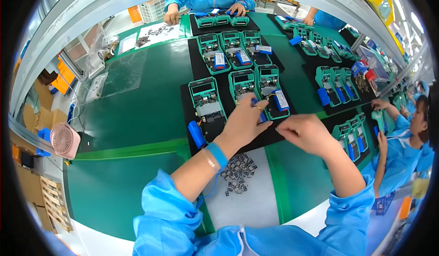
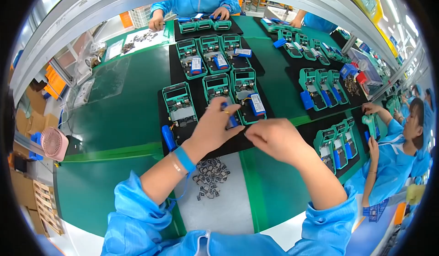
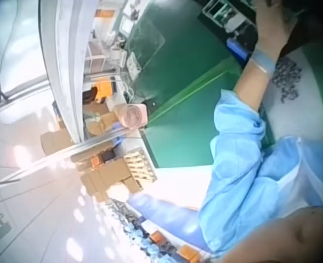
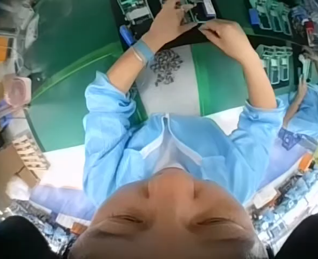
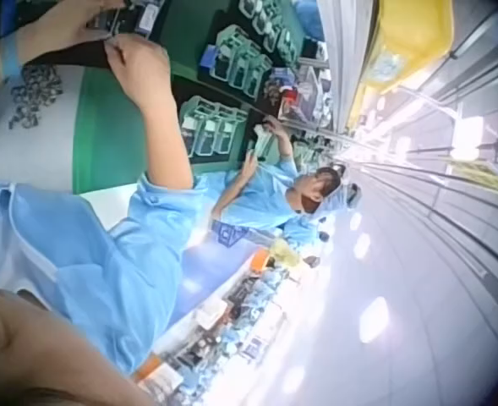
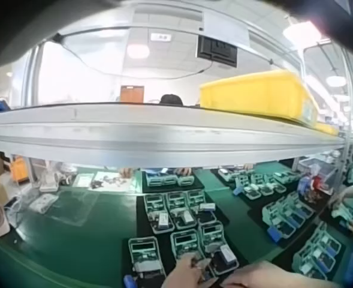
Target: The person assembles electronic devices by hand, placing batteries and circuit boards into plastic housings on a production line.
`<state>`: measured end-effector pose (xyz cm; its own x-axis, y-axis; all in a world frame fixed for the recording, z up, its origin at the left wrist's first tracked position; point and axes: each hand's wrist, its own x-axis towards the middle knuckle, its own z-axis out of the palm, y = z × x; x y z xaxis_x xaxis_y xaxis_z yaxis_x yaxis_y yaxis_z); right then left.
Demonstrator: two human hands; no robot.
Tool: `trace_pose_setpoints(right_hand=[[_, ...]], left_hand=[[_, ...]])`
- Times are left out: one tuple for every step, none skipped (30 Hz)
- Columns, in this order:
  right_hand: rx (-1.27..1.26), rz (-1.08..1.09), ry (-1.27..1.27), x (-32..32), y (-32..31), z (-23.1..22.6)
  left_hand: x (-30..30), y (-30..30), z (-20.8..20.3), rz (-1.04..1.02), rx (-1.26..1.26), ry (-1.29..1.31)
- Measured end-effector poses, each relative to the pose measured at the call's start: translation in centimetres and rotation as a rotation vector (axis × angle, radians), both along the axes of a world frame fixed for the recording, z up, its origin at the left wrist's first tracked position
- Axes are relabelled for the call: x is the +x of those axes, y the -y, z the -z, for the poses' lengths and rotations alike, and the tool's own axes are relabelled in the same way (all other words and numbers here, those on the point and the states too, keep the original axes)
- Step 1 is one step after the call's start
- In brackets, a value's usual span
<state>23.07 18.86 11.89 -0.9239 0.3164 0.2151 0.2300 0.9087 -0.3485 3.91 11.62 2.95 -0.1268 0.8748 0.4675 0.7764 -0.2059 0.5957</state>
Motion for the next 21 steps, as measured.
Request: trace_pose_setpoints(right_hand=[[-0.037,0.037,-0.071,-0.6,-0.8,0.5],[-0.039,0.083,-0.093,-1.1,-1.4,0.8],[-0.033,0.094,-0.085,-1.7,-2.2,1.5],[0.157,0.045,-0.158,-2.5,-3.1,2.5],[0.343,-0.017,-0.233,-3.5,-3.9,3.4],[0.433,-0.045,-0.261,-4.5,-4.4,4.2],[0.435,-0.063,-0.256,-5.3,-4.9,4.8],[0.505,-0.065,-0.191,-6.1,-5.3,5.2],[0.575,-0.066,-0.125,-6.8,-5.8,5.8],[0.609,-0.099,-0.167,-7.8,-6.2,6.4],[0.61,-0.111,-0.162,-8.3,-6.5,6.9],[0.629,-0.127,-0.138,-8.8,-6.8,7.2],[0.648,-0.138,-0.109,-9.1,-6.9,7.4],[0.649,-0.144,-0.1,-9.3,-7.1,7.5],[0.678,-0.143,-0.07,-9.5,-7.4,7.7],[0.705,-0.144,-0.039,-9.6,-7.5,7.7],[0.705,-0.15,-0.031,-9.7,-7.6,7.7],[0.719,-0.147,-0.021,-9.8,-7.6,7.6],[0.732,-0.145,-0.013,-9.9,-7.5,7.5],[0.73,-0.151,-0.008,-10.0,-7.4,7.4],[0.761,-0.169,-0.004,-10.2,-7.4,7.4]], left_hand=[[-0.3,1.1,-0.4,-0.082,0.004,0.038],[-0.5,1.8,-0.7,-0.144,0.016,0.079],[-1.1,2.5,-0.1,-0.195,0.084,-0.009],[-1.1,2.9,-0.1,-0.194,0.087,-0.002],[-1.0,3.4,-0.3,-0.209,0.138,-0.101],[-0.9,3.9,-0.3,-0.224,0.188,-0.199],[-0.4,3.8,0.3,-0.14,0.164,-0.176],[0.4,3.8,0.5,-0.118,0.083,-0.203],[1.1,3.7,1.1,-0.114,0.037,-0.218],[1.2,3.7,1.8,-0.111,-0.027,-0.278],[1.3,3.7,2.4,-0.106,-0.091,-0.337],[1.5,3.7,2.9,-0.143,-0.088,-0.384],[1.5,3.7,3.1,-0.146,-0.088,-0.374],[1.5,3.7,3.2,-0.148,-0.086,-0.374],[1.4,3.7,3.3,-0.15,-0.084,-0.375],[1.4,3.6,3.3,-0.152,-0.085,-0.365],[1.4,3.7,3.2,-0.148,-0.087,-0.374],[1.5,3.6,3.2,-0.143,-0.089,-0.383],[1.5,3.7,3.2,-0.147,-0.093,-0.375],[1.5,3.7,3.3,-0.149,-0.097,-0.387],[1.5,3.7,3.3,-0.151,-0.102,-0.399]])
